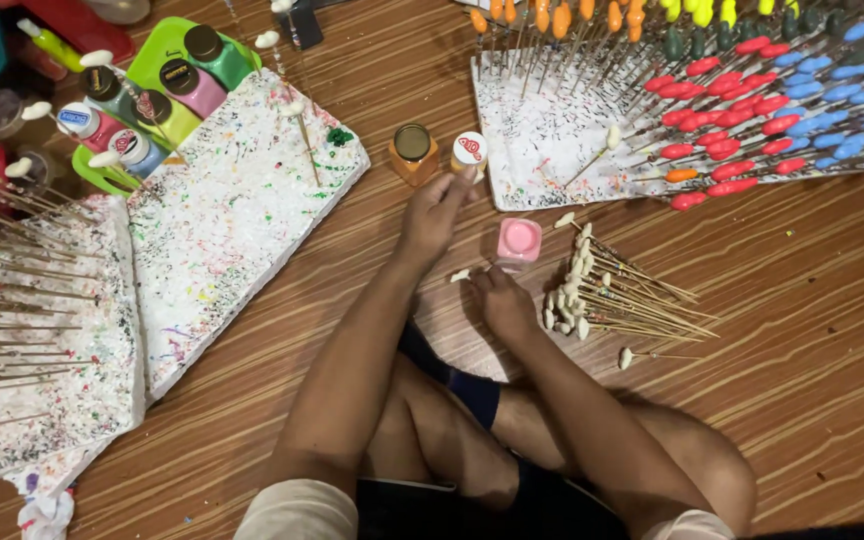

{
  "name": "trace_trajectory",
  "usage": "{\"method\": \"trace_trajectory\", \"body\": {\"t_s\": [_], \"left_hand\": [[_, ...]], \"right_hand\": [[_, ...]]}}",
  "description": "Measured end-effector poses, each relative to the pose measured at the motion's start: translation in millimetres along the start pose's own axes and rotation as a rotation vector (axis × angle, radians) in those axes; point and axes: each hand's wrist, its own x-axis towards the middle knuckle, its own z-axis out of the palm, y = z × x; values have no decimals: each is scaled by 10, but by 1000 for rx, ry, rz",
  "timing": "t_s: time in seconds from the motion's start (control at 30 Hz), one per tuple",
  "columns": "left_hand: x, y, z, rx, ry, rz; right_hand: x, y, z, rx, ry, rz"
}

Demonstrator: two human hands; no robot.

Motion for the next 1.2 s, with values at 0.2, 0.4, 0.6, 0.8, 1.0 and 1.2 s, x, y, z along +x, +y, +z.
{"method": "trace_trajectory", "body": {"t_s": [0.2,0.4,0.6,0.8,1.0,1.2], "left_hand": [[-44,7,180,-294,-87,78],[-265,326,160,-417,-200,57],[-415,432,335,-646,-216,-68],[-583,396,554,-1067,-345,-249],[-447,162,613,-954,-335,-290],[-415,146,538,93,-431,-161]], "right_hand": [[95,71,438,-132,32,-75],[206,-128,-506,149,46,109],[195,143,-1641,446,268,135],[-120,179,-1969,542,324,-40],[-59,5,-1949,690,515,-136],[98,377,-1710,1002,617,129]]}}
